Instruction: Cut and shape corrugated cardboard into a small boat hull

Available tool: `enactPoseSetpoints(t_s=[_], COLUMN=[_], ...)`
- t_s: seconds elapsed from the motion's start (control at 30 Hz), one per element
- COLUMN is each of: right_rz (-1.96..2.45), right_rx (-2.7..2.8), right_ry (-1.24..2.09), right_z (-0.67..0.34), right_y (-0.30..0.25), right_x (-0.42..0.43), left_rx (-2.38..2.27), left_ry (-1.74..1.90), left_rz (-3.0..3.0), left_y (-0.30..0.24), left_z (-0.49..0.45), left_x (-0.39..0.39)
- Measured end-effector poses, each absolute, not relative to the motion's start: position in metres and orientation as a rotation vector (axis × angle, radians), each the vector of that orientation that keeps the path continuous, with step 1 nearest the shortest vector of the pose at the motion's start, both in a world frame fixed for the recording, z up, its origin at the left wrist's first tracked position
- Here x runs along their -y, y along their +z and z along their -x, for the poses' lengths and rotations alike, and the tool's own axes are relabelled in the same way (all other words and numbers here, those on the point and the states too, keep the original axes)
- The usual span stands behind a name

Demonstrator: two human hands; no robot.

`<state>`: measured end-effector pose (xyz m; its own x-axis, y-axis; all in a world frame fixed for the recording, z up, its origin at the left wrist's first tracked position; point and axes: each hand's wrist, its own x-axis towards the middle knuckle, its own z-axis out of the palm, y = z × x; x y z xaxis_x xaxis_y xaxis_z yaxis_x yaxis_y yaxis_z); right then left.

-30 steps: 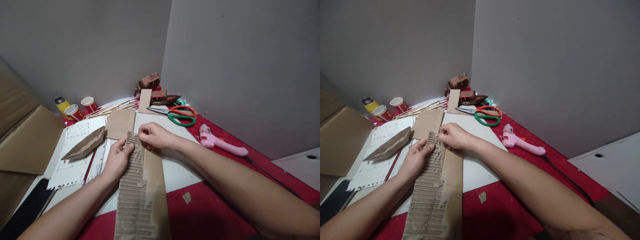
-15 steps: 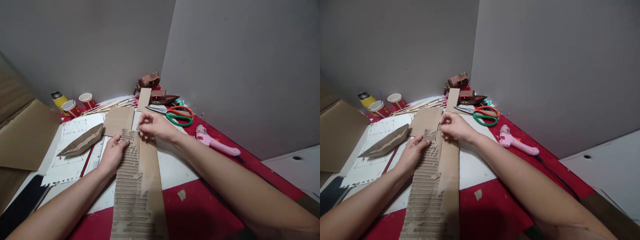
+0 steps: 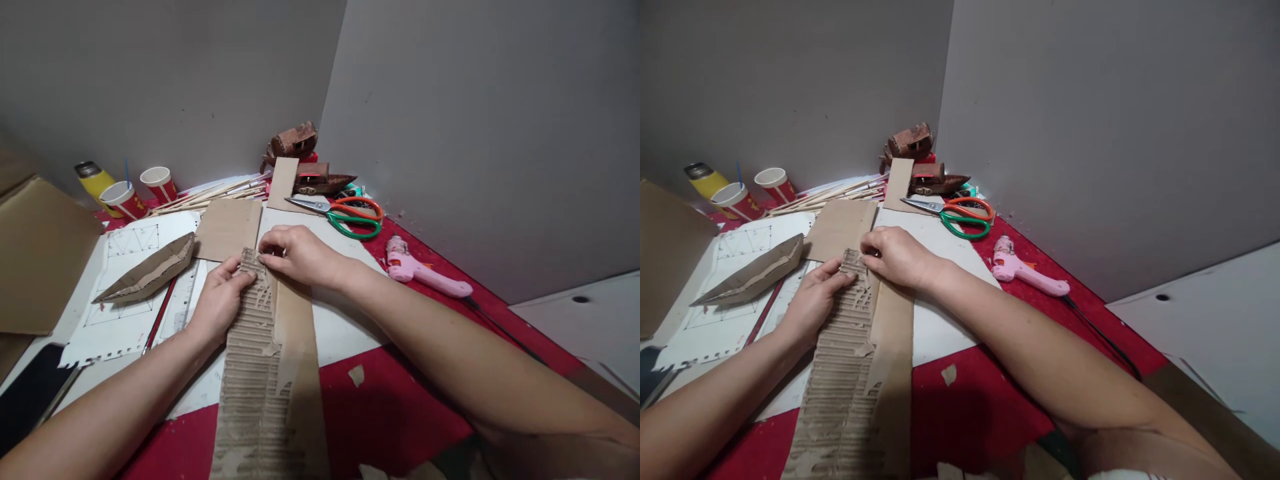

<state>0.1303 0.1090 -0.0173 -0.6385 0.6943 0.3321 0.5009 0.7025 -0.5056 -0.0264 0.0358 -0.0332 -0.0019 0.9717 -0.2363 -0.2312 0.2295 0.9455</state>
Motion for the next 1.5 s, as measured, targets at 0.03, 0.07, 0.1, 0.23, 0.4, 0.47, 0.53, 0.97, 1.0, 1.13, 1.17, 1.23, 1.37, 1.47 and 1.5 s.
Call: enactPoseSetpoints(t_s=[0.03, 0.07, 0.1, 0.23, 0.4, 0.47, 0.53, 0.97, 1.0, 1.13, 1.17, 1.23, 1.37, 1.47, 1.5], right_rz=[0.904, 0.888, 0.869, 0.831, 0.882, 0.870, 0.861, 0.787, 0.827, 0.906, 0.925, 0.982, 0.920, 0.786, 0.762], right_rx=[2.442, 2.499, 2.567, 2.810, 2.983, 2.995, 2.981, 1.620, 1.582, 1.691, 1.754, 1.903, 2.264, 2.436, 2.465], right_ry=[0.471, 0.430, 0.387, 0.169, -0.104, -0.126, -0.143, 1.454, 1.530, 1.667, 1.663, 1.563, 1.023, 0.807, 0.784], right_z=[-0.131, -0.132, -0.133, -0.135, -0.129, -0.128, -0.128, -0.132, -0.133, -0.138, -0.139, -0.138, -0.137, -0.138, -0.138], right_y=[-0.016, -0.015, -0.014, -0.006, -0.001, -0.004, -0.009, -0.002, -0.005, -0.013, -0.014, -0.017, -0.024, -0.029, -0.030], right_x=[-0.110, -0.110, -0.111, -0.107, -0.095, -0.095, -0.097, -0.098, -0.102, -0.111, -0.112, -0.110, -0.109, -0.110, -0.111], left_rx=[-1.158, -1.154, -1.148, -1.125, -1.146, -1.161, -1.179, -1.143, -1.141, -1.150, -1.160, -1.176, -1.182, -1.181, -1.177], left_ry=[1.154, 1.149, 1.140, 1.091, 1.076, 1.074, 1.084, 1.140, 1.140, 1.142, 1.147, 1.158, 1.150, 1.125, 1.122], left_rz=[-0.858, -0.863, -0.867, -0.850, -0.896, -0.910, -0.923, -0.901, -0.894, -0.888, -0.891, -0.891, -0.910, -0.945, -0.954], left_y=[-0.033, -0.034, -0.034, -0.038, -0.041, -0.042, -0.041, -0.041, -0.041, -0.041, -0.041, -0.040, -0.039, -0.041, -0.041], left_z=[0.026, 0.026, 0.025, 0.024, 0.025, 0.025, 0.024, 0.024, 0.025, 0.028, 0.029, 0.031, 0.035, 0.036, 0.036], left_x=[-0.035, -0.035, -0.035, -0.034, -0.033, -0.032, -0.032, -0.034, -0.034, -0.038, -0.039, -0.042, -0.045, -0.044, -0.044])
